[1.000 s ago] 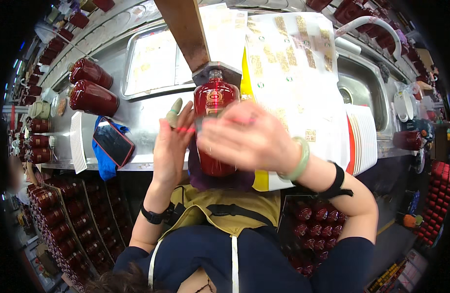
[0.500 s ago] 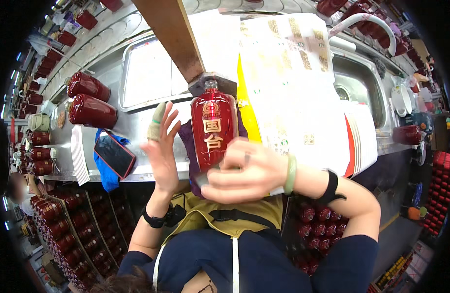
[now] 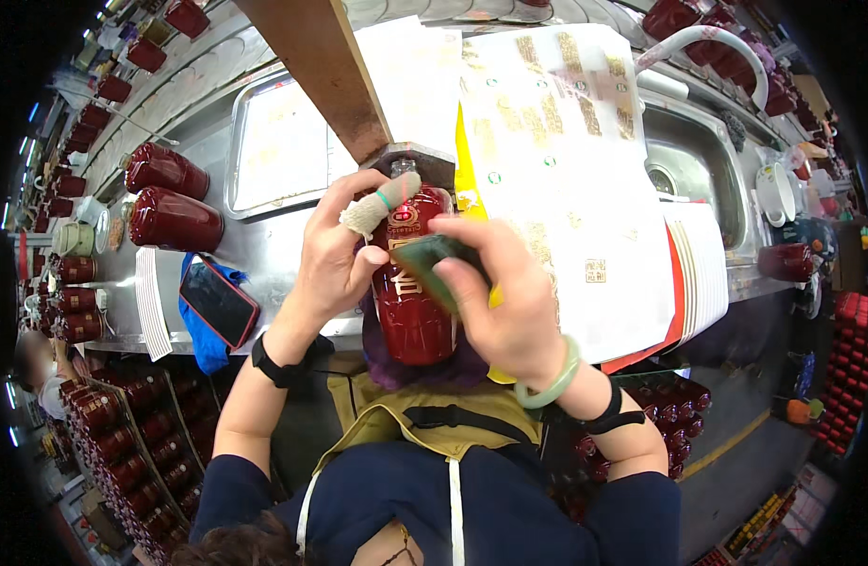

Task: Manual application of decorative labels and seals to red wine or liquor bottles at an industrial workstation.

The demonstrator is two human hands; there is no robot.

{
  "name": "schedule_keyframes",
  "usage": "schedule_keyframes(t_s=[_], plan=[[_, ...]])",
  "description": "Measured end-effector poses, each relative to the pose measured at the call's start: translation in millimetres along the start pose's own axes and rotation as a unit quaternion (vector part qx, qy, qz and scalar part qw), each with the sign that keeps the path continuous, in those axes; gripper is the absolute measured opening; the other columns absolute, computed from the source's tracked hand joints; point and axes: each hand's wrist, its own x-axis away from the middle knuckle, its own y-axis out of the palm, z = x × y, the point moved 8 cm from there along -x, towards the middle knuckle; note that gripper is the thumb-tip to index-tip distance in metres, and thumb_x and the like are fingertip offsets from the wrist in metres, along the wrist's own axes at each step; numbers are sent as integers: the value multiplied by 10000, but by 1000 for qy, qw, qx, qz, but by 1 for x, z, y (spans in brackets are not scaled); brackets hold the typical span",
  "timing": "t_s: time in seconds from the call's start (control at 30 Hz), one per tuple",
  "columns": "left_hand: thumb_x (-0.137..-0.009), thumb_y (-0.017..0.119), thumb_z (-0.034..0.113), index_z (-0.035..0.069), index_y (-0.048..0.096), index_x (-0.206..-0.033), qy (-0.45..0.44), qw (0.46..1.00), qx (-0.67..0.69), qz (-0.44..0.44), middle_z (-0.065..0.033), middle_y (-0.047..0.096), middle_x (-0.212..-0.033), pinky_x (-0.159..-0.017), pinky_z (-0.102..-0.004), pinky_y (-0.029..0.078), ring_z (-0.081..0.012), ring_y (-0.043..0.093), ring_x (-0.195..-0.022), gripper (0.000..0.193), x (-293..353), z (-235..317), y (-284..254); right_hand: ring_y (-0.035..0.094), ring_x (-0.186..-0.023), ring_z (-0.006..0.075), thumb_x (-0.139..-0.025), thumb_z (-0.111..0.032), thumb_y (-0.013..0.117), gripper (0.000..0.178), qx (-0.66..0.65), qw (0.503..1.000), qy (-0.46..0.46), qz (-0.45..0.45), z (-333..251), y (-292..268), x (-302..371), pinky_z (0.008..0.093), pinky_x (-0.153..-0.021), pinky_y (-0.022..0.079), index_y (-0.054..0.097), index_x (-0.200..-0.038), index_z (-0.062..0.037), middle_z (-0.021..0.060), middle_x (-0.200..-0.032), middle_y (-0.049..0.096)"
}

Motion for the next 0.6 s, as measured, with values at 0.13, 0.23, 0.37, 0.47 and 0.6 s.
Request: schedule_keyframes(t_s=[0.13, 0.23, 0.37, 0.47, 0.6], plan=[[-998, 177, 847, -39, 622, -1427, -144, 984, 96, 38, -221, 588, -1455, -1079, -467, 500, -358, 617, -1302, 1080, 20, -17, 2, 681, -901, 317, -913, 27, 709, 331, 119, 992, -27, 35, 8, -5, -41, 399, -837, 546, 731, -1229, -67, 117, -1062, 737], [-941, 95, 905, -36, 488, -1549, -211, 958, 186, 62, -191, 533, -1541, -1154, -470, 447, -321, 549, -1393, 1187, 37, -22, 3, 609, -822, 199, -801, -119, 712, 399, 336, 902, -262, 71, -23, -6, -54, 341, -809, 493, 748, -1199, -118, 26, -994, 717], [-890, 30, 947, 9, 472, -1576, -252, 946, 169, 116, -179, 524, -1565, -1176, -475, 411, -300, 513, -1429, 1243, 56, -22, -12, 577, -813, 160, -792, -203, 682, 349, 216, 859, -440, -148, -67, 40, -9, 335, -787, 489, 753, -1127, -141, -30, -941, 649], [-899, 39, 942, 17, 456, -1588, -255, 941, 170, 147, -181, 530, -1559, -1172, -477, 411, -302, 518, -1422, 1227, 65, -20, -21, 584, -813, 181, -819, -176, 684, 306, 188, 866, -395, -242, -70, 61, -14, 354, -783, 504, 737, -1116, -124, -8, -874, 599], [-923, 47, 922, 6, 481, -1566, -246, 943, 170, 143, -178, 544, -1542, -1166, -472, 417, -306, 528, -1408, 1201, 72, -15, -21, 613, -839, 235, -814, -146, 710, 215, 317, 913, -254, -43, -36, 27, -86, 361, -750, 483, 713, -1028, -128, 26, -854, 638]])
